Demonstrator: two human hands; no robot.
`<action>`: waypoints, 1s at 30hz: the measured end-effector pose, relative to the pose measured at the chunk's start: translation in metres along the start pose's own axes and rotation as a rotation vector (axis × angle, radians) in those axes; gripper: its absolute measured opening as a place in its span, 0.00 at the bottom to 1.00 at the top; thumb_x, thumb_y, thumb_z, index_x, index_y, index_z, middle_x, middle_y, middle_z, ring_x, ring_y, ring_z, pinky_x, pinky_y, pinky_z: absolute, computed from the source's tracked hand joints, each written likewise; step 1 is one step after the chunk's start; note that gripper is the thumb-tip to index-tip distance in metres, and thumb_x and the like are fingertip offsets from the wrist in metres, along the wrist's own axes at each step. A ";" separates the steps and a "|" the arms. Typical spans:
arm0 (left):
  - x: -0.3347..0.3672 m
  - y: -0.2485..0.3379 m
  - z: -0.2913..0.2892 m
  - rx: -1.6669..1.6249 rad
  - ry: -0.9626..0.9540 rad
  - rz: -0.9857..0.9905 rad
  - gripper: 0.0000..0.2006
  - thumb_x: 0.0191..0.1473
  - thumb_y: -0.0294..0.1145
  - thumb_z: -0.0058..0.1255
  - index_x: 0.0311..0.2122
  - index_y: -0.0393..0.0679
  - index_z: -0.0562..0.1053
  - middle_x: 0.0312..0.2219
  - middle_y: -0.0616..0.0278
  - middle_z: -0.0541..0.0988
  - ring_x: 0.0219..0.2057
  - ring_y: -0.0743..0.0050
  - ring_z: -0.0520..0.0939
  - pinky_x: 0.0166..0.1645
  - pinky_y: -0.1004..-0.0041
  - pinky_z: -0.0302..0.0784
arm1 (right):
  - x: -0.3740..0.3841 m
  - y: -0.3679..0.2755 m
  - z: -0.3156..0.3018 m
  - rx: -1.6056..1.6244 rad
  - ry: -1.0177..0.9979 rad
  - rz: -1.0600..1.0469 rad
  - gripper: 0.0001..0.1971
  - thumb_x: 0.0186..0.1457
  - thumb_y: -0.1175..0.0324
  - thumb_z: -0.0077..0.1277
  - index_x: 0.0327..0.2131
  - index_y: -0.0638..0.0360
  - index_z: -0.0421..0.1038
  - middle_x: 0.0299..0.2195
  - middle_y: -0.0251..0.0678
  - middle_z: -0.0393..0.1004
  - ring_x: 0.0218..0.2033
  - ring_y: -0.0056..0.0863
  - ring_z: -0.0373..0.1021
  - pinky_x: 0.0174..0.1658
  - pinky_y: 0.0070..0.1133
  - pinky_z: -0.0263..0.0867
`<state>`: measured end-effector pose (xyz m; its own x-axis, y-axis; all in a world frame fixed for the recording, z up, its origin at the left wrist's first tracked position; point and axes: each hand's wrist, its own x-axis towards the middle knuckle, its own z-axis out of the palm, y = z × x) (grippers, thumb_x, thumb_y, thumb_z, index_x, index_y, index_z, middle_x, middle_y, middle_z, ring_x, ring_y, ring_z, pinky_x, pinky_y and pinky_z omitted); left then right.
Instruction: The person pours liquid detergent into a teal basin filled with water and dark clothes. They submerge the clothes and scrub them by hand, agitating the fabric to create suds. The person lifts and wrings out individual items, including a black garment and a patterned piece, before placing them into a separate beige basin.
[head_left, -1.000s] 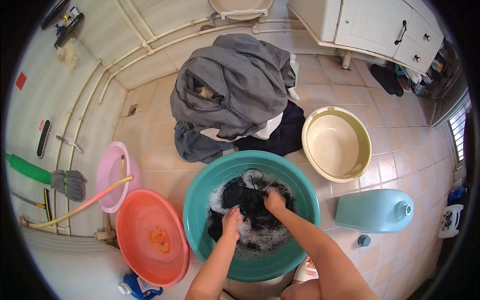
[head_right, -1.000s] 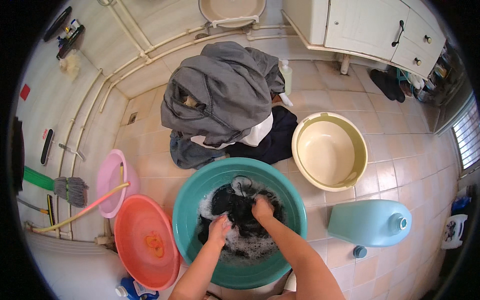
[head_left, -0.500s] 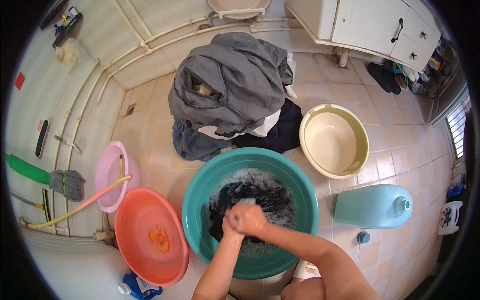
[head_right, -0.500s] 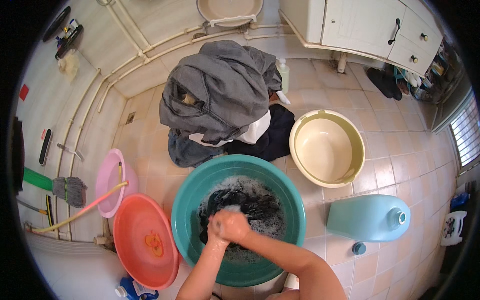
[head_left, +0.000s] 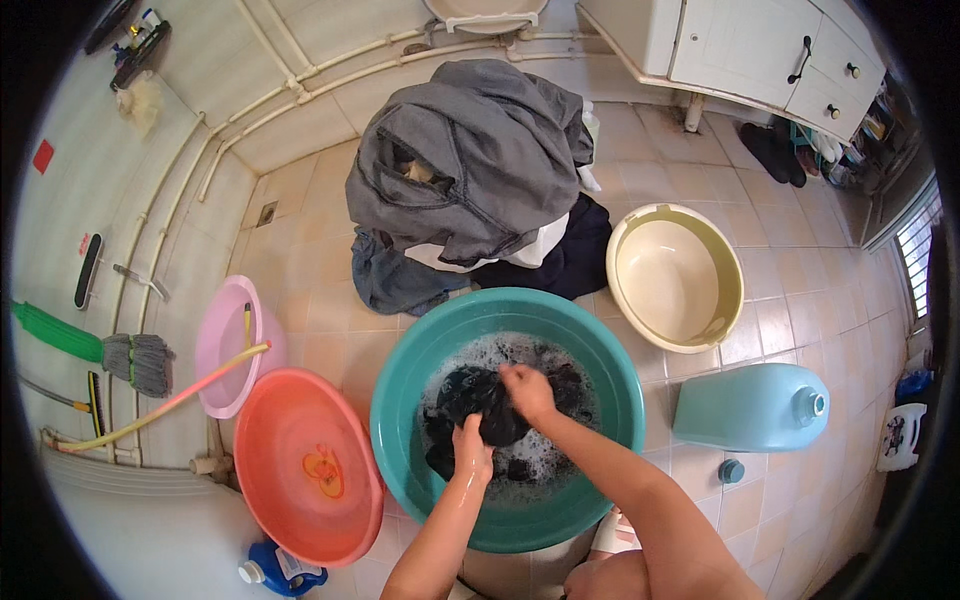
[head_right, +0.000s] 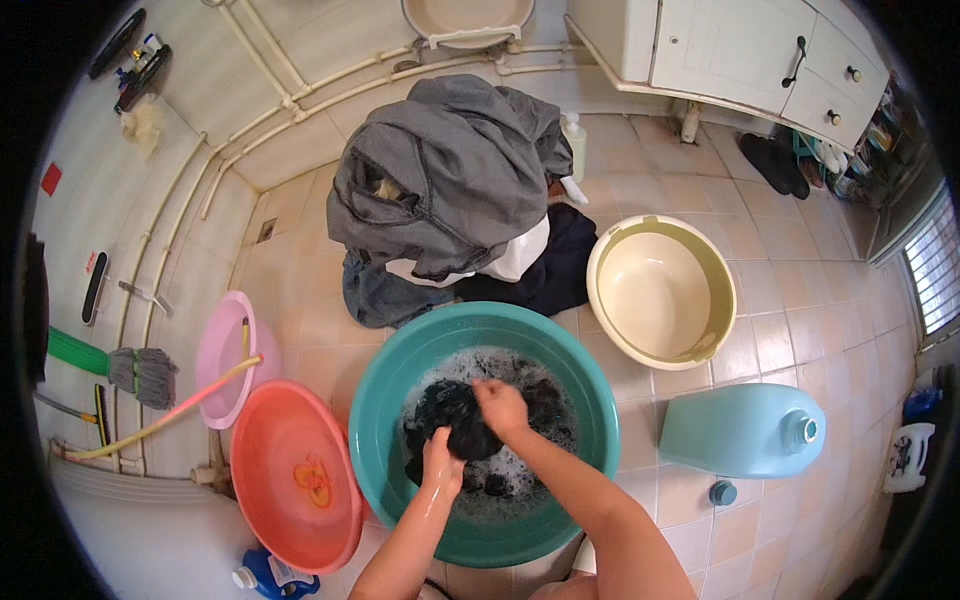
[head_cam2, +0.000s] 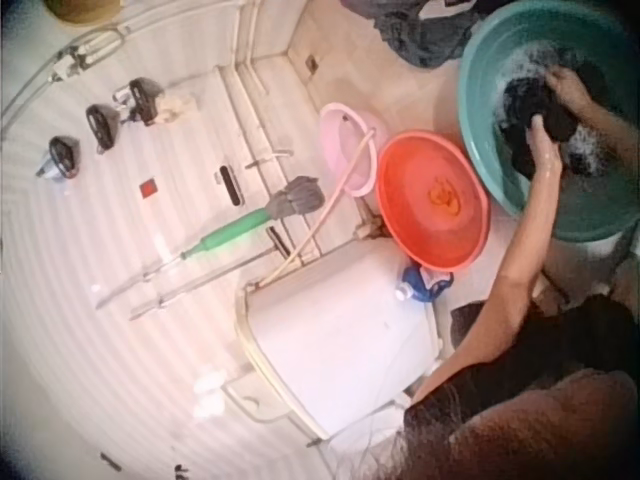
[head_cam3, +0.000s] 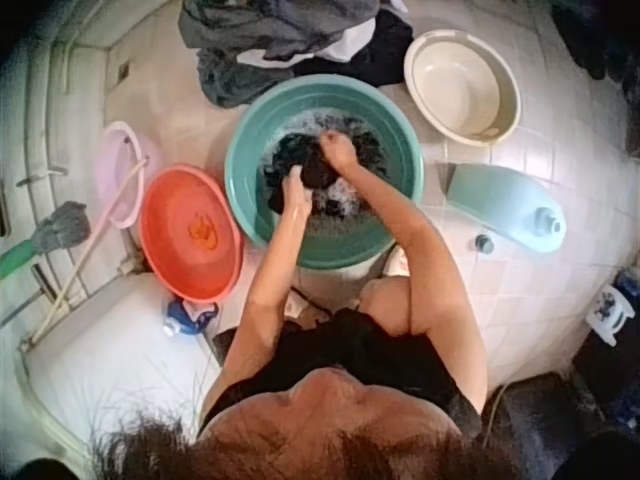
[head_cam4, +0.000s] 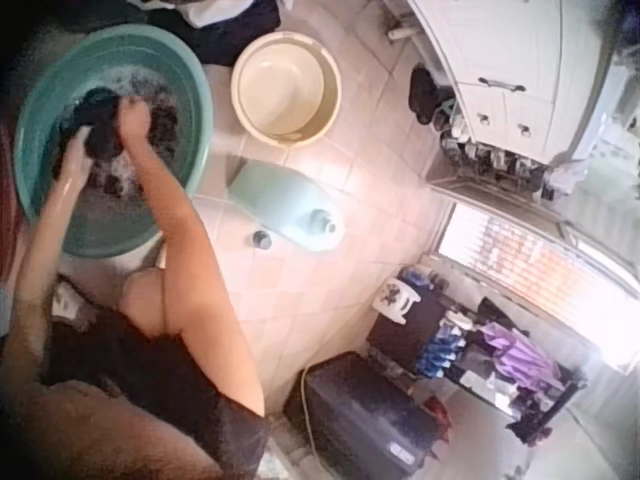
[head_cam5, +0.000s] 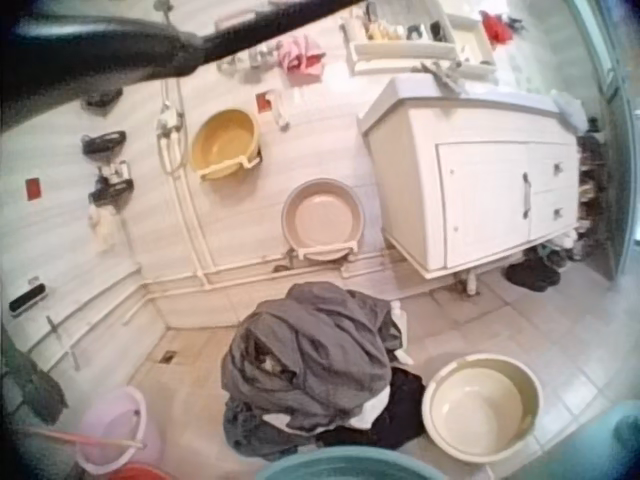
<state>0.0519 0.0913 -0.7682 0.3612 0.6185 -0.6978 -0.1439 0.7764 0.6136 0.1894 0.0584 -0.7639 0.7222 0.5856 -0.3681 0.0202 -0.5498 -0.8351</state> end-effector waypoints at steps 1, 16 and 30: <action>-0.007 0.011 0.014 0.065 -0.066 0.001 0.24 0.51 0.37 0.50 0.50 0.39 0.57 0.44 0.60 0.69 0.42 0.63 0.74 0.45 0.62 0.72 | 0.007 0.013 -0.003 0.015 0.080 0.114 0.22 0.52 0.51 0.43 0.31 0.64 0.71 0.29 0.51 0.72 0.35 0.47 0.69 0.38 0.33 0.63; 0.007 0.026 -0.008 -0.186 -0.345 -0.320 0.20 0.51 0.46 0.46 0.45 0.44 0.68 0.42 0.61 0.71 0.42 0.62 0.73 0.45 0.62 0.69 | -0.116 -0.052 0.010 0.338 -0.376 -0.187 0.12 0.48 0.64 0.51 0.35 0.59 0.68 0.30 0.40 0.72 0.33 0.31 0.69 0.39 0.24 0.64; -0.045 0.026 -0.001 0.706 -0.188 0.353 0.22 0.43 0.24 0.44 0.46 0.29 0.65 0.38 0.57 0.73 0.35 0.73 0.74 0.41 0.73 0.70 | 0.000 0.004 -0.023 0.111 -0.377 0.217 0.35 0.48 0.35 0.38 0.41 0.60 0.68 0.30 0.47 0.73 0.37 0.41 0.70 0.42 0.31 0.62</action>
<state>0.0314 0.0842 -0.7213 0.5606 0.7335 -0.3844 0.3141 0.2411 0.9183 0.2056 0.0431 -0.7578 0.3986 0.6510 -0.6461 -0.1930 -0.6291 -0.7530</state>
